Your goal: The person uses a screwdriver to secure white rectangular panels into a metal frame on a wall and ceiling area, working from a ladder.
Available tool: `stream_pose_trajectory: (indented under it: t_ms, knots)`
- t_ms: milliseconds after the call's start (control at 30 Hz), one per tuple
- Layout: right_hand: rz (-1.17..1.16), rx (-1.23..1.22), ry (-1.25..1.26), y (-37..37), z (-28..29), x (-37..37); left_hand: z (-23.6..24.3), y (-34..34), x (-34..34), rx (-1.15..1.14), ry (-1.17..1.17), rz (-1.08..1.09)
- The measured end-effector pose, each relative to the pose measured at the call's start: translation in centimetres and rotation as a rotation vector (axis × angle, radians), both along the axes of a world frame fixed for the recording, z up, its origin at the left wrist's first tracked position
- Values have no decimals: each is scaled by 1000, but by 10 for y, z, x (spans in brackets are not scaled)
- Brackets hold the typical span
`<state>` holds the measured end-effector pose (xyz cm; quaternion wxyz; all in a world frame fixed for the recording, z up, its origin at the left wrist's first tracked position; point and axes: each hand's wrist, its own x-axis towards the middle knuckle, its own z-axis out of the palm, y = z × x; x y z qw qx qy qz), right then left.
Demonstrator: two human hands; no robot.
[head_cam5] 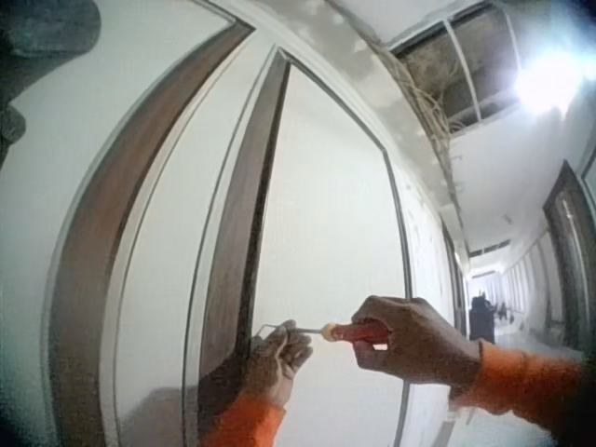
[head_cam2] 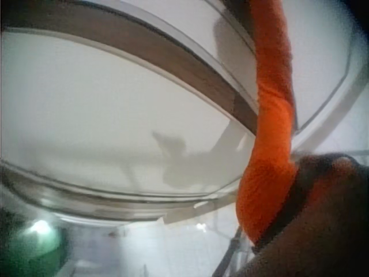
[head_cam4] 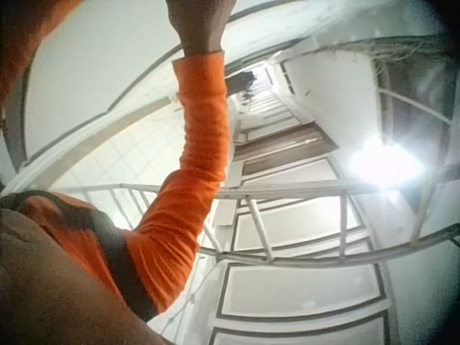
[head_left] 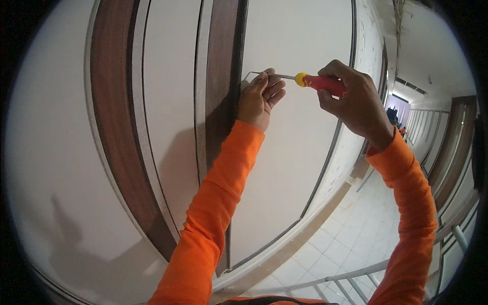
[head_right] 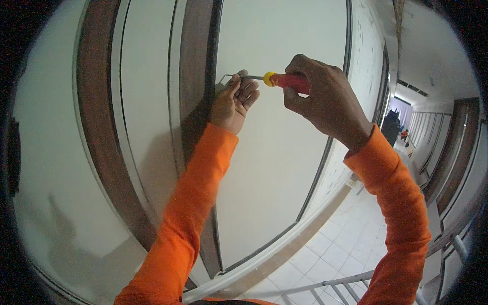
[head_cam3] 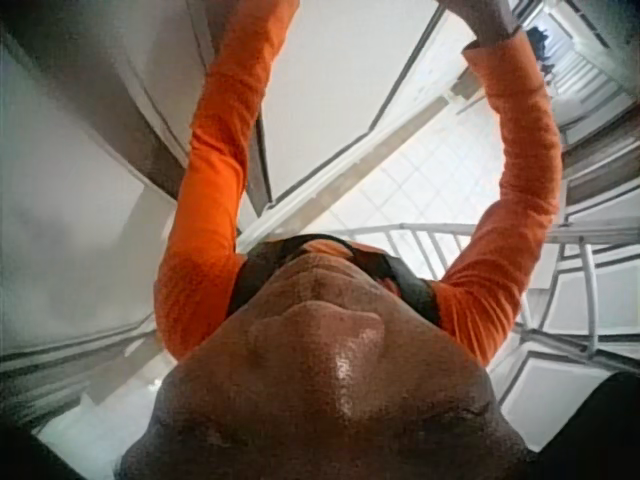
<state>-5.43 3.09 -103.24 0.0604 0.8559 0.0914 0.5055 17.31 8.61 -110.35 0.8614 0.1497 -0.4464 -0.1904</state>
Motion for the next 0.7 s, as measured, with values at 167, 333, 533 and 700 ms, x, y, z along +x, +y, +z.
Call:
stream_pose_trajectory:
  t_ms: [167, 333, 533, 700]
  knots:
    - [-10, -39, 18, 2, 7, 5, -9, -5, 0, -141, -44, -239]
    - [-49, 46, 64, 1, 5, 5, -1, -17, -32, -269, -130, -422]
    - [-91, 53, 91, 1, 14, 9, 8, -21, -39, -358, -25, -315]
    - [3, -336, -100, 4, 13, 1, 13, -14, -46, -337, 1, -241]
